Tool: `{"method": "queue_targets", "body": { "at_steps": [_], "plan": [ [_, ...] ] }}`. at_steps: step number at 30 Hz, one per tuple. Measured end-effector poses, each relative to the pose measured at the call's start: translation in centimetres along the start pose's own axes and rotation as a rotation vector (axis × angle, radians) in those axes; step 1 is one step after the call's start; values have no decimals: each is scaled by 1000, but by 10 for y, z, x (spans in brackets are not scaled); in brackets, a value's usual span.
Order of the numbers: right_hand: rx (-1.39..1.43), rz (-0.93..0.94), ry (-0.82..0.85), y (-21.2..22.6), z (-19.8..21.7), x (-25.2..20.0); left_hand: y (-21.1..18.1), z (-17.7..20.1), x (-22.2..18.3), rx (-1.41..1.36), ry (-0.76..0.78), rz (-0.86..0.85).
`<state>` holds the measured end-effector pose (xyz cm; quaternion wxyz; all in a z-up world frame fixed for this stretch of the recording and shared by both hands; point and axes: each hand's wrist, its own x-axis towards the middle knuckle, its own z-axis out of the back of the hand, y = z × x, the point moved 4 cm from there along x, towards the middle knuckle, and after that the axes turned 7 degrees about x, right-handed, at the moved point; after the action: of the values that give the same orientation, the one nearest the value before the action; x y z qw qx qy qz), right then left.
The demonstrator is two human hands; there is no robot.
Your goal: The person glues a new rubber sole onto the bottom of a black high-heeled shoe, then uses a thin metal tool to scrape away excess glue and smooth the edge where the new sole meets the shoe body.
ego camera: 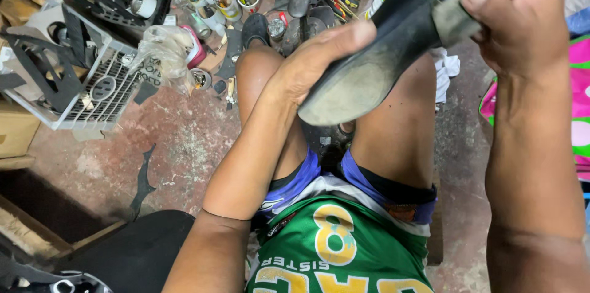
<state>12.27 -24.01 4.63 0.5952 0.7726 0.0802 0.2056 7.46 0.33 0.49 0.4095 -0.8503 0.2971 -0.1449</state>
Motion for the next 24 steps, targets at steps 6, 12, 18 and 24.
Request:
{"method": "queue_targets", "body": {
  "at_steps": [6,12,18,24],
  "plan": [
    [-99,64,-112,-24,-14,8,8,6,5,-28,-51,-137],
    [-481,234,-254,-23,-90,-46,25,40,11,-383,-324,-267],
    [-744,108,-241,-26,-137,-78,35,63,11,-505,-510,-398],
    [-898,128,-136,-36,-153,-86,47,74,7,-536,-564,-491]
  ]
}}
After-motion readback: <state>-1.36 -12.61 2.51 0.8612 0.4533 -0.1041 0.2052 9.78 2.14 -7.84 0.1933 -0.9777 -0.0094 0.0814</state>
